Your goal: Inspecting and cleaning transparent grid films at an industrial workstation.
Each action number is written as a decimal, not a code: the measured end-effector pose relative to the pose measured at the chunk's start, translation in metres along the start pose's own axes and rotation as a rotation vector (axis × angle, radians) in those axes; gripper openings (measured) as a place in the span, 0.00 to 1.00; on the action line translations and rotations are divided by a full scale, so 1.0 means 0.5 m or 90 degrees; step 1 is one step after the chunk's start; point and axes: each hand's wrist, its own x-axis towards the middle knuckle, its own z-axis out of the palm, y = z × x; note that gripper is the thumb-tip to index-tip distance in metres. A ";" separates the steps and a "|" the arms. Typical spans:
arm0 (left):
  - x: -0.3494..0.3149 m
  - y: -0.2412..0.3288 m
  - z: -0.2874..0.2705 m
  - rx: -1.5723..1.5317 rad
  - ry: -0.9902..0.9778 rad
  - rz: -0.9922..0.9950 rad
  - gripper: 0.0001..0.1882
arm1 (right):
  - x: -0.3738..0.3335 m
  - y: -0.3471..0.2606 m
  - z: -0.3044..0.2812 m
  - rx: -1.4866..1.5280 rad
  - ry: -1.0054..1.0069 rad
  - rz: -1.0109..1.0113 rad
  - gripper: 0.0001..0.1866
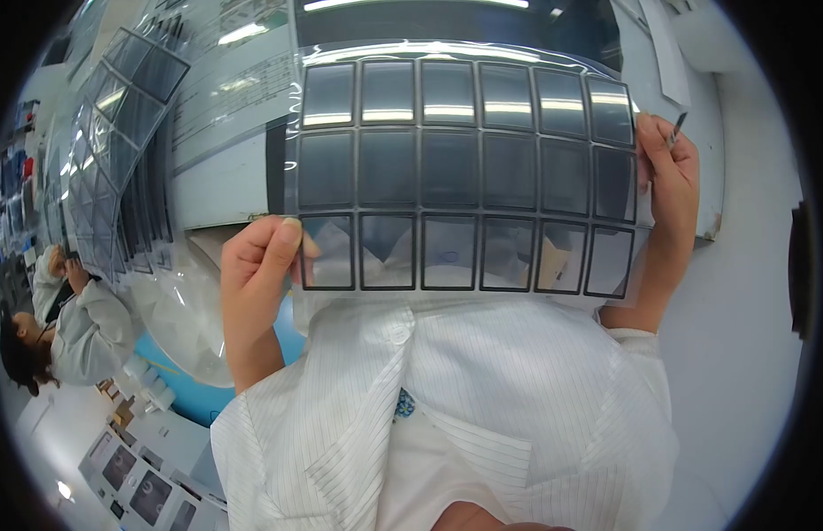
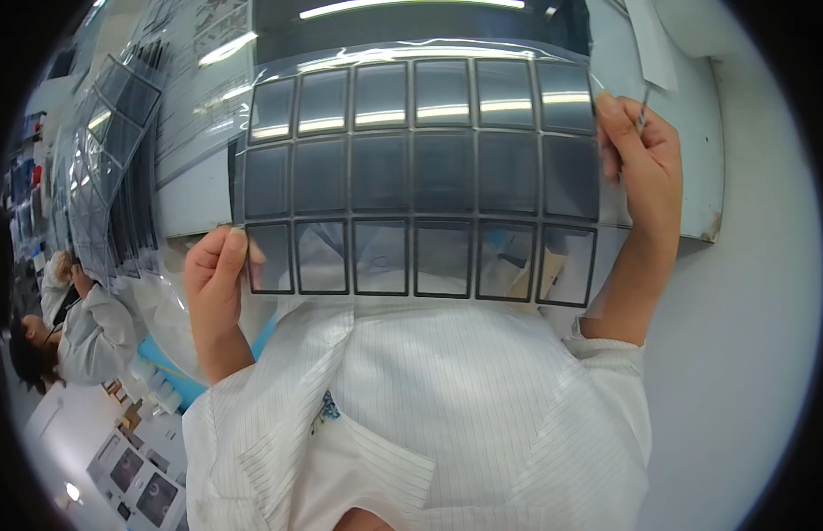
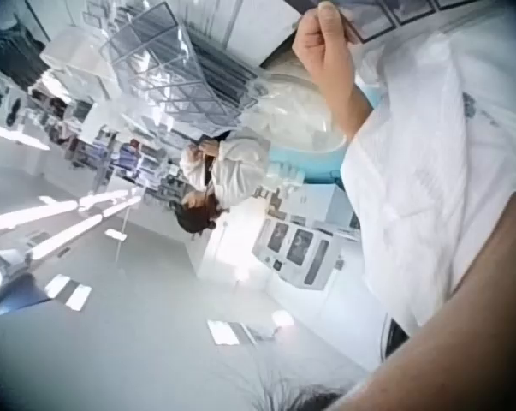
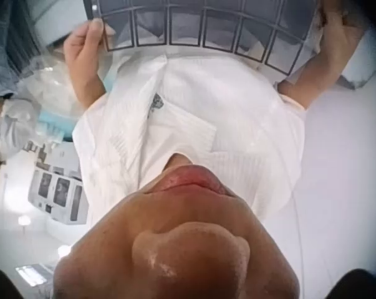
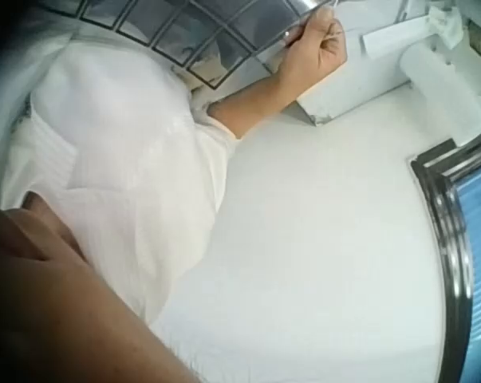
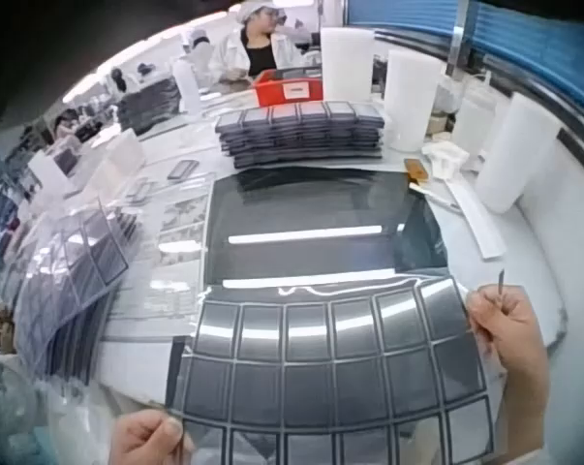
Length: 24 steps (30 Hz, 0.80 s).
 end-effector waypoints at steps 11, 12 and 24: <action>0.006 0.002 0.000 -0.011 -0.017 -0.017 0.16 | 0.001 -0.007 -0.003 -0.015 0.043 -0.011 0.18; 0.005 0.003 0.001 -0.008 -0.012 -0.016 0.16 | 0.001 -0.007 -0.004 -0.009 0.049 -0.013 0.18; 0.007 -0.013 0.000 -0.044 -0.053 -0.008 0.14 | 0.016 0.045 -0.043 -0.002 0.040 -0.028 0.14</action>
